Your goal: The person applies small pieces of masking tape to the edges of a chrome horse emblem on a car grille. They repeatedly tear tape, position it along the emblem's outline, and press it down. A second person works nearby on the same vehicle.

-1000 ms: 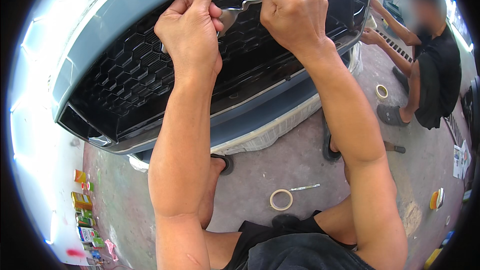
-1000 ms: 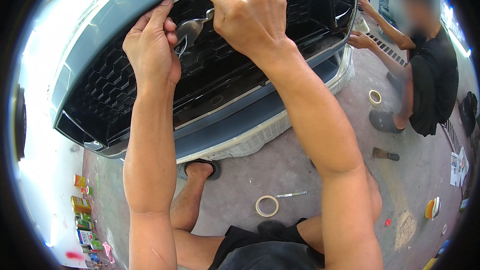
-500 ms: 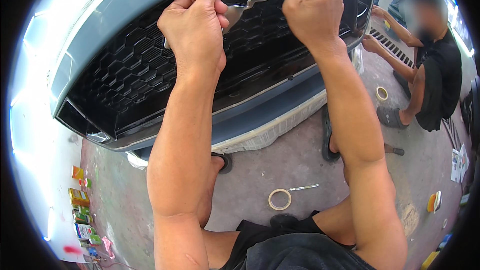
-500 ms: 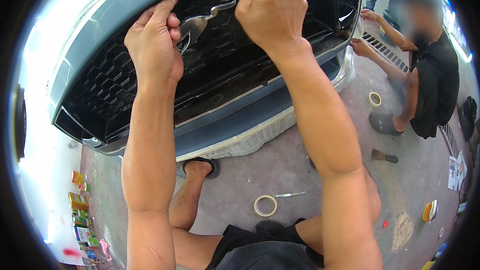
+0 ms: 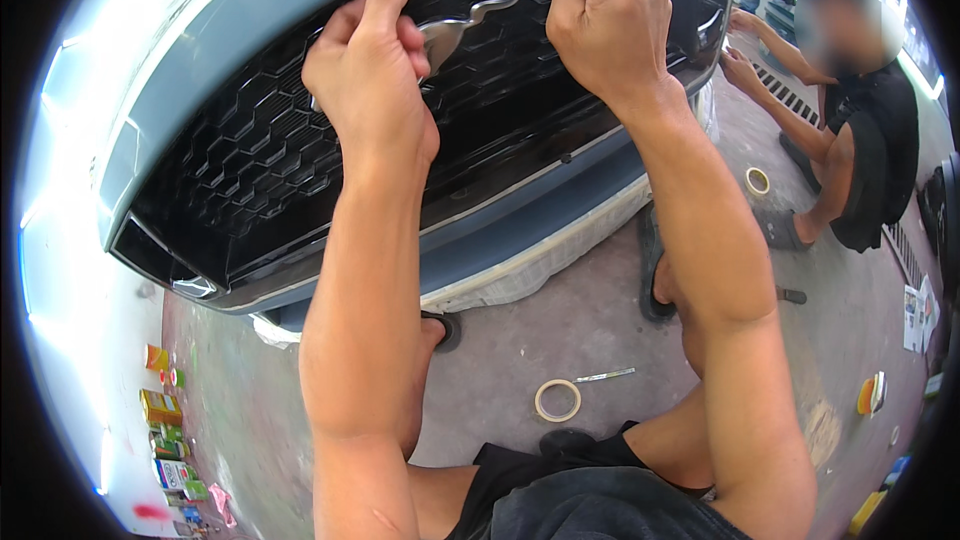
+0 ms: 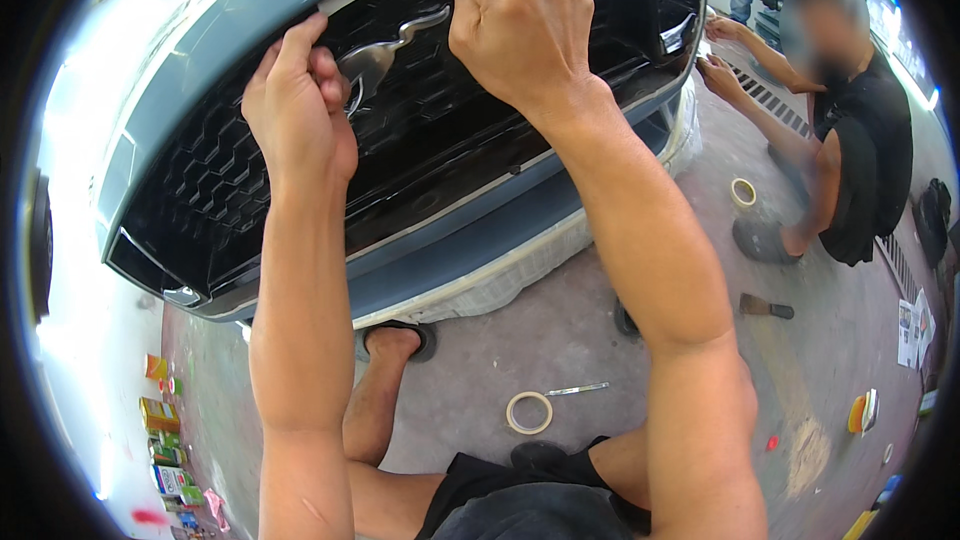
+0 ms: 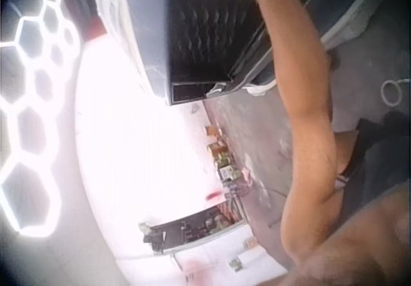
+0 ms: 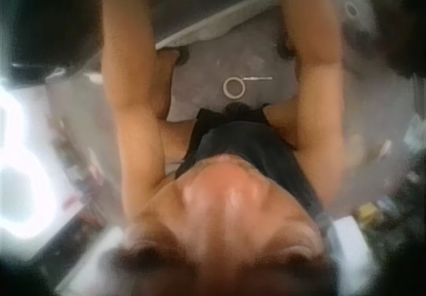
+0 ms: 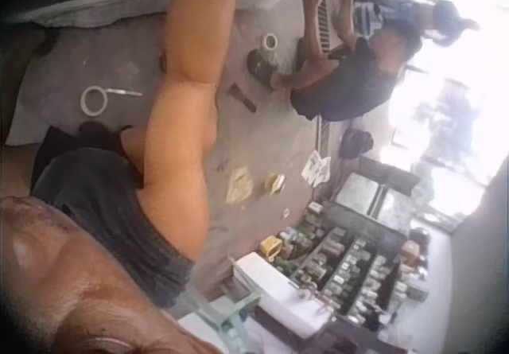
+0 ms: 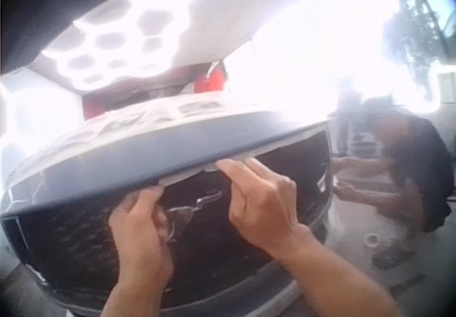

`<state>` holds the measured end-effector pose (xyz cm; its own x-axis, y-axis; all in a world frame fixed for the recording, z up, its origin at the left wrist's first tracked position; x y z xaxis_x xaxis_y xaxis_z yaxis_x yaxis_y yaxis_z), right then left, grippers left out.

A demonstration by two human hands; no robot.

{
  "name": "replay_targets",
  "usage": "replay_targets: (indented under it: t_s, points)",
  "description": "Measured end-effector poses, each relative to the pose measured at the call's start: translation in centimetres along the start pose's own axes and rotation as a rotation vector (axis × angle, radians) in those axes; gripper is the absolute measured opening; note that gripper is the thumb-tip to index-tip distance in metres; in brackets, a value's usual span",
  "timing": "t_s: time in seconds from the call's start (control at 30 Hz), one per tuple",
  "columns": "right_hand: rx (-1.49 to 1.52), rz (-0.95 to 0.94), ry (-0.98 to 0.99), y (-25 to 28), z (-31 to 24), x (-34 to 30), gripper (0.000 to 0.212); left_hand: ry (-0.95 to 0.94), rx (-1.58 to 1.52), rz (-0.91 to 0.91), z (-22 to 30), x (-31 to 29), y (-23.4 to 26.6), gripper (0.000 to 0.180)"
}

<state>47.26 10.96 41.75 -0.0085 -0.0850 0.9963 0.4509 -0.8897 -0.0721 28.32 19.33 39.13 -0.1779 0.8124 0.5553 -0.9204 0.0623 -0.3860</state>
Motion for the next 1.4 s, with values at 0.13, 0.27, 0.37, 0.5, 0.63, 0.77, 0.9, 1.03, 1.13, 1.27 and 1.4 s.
replay_targets:
  t_s: [0.13, 0.27, 0.37, 0.5, 0.63, 0.77, 0.9, 1.03, 1.13, 1.27, 1.4]
  points:
    - [0.127, -0.308, 0.17, 0.5, -2.0, -4.1, 0.031, 0.175, -0.199, -0.108, -2.6, -1.4, -1.4, 0.021]
    - [0.196, -0.609, 0.203, 3.7, -3.3, -10.9, 0.034, 0.246, -0.277, -0.213, -4.0, -0.9, -4.5, 0.02]
    - [0.31, -0.674, -0.078, 5.1, -1.9, -15.4, 0.033, 0.246, -0.249, -0.2, -4.0, -0.4, -5.7, 0.009]
    - [0.425, -0.764, -0.313, 5.7, -0.9, -19.7, 0.036, 0.229, -0.254, -0.199, -4.2, -0.1, -6.2, 0.008]
    - [0.516, -0.775, -0.465, 5.8, -0.3, -20.5, 0.034, 0.194, -0.285, -0.178, -4.3, 0.0, -6.2, 0.007]
    - [0.5, -0.793, -0.533, 6.4, 0.5, -20.0, 0.03, 0.172, -0.273, -0.169, -4.0, -0.2, -6.5, 0.008]
    - [0.474, -0.826, -0.56, 6.5, 0.6, -19.6, 0.029, 0.178, -0.279, -0.121, -4.3, 0.1, -6.2, 0.008]
    - [0.489, -0.814, -0.541, 6.3, 0.2, -19.3, 0.029, 0.152, -0.252, -0.079, -4.0, 0.3, -5.9, 0.008]
    - [0.49, -0.809, -0.537, 6.1, 0.3, -19.8, 0.029, 0.119, -0.197, -0.086, -4.0, -0.2, -5.5, 0.01]
    - [0.522, -0.784, -0.537, 5.7, -0.5, -19.9, 0.031, 0.14, -0.141, -0.085, -3.9, -2.1, -2.6, 0.018]
    - [0.525, -0.767, -0.544, 5.5, -1.2, -19.9, 0.028, 0.091, -0.046, -0.079, -1.3, -6.0, 3.6, 0.017]
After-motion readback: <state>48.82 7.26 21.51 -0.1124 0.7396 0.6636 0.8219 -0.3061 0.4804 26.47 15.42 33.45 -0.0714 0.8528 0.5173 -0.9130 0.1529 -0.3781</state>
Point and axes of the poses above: each hand's wrist, its own x-axis towards the middle knuckle, its own y-axis out of the back of the hand, z = x × y, the point moved 9 cm from there along x, towards the middle knuckle, and after that the axes turned 4 degrees about -y, right-handed, at the moved point
